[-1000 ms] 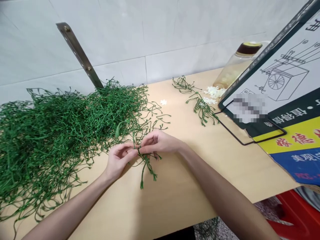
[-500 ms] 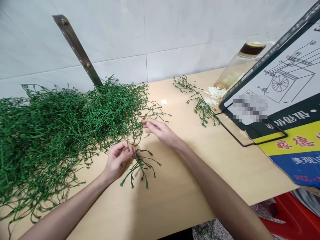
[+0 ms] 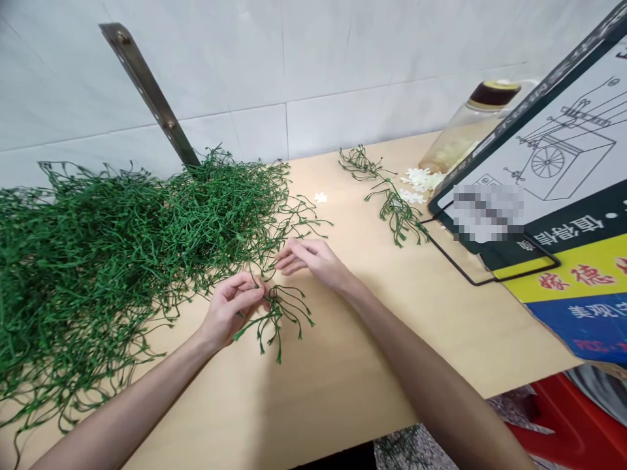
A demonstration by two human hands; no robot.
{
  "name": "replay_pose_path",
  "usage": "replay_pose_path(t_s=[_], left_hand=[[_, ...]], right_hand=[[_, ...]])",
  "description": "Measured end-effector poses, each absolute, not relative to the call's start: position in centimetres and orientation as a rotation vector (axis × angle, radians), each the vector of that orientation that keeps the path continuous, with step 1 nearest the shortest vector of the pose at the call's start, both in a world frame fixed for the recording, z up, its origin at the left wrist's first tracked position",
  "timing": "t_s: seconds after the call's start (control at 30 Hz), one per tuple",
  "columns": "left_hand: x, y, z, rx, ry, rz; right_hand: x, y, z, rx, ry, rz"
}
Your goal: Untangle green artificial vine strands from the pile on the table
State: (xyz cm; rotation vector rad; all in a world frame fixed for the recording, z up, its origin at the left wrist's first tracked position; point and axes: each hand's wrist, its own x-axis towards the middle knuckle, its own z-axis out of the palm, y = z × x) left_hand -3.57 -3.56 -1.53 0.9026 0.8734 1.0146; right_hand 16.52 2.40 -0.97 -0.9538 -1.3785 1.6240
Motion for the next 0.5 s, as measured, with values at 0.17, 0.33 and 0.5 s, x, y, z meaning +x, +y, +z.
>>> replay_pose_path(t_s=[0.17,0.33,0.5], left_hand=[[-3.6,-3.5,-1.5,0.901,0.865,1.005],[-3.4,-3.4,-1.9,0.907,0.917,1.048],[-3.2,-3.4,-2.5,0.919,0.932,1.09]], right_hand=[[17.1,1.9,-0.6,-0.864,-1.7,1.638],[16.9,1.3,-0.7,-0.774,-1.801,1.685],[16.9,1.5,-1.0,-0.762,-1.788,1.682]])
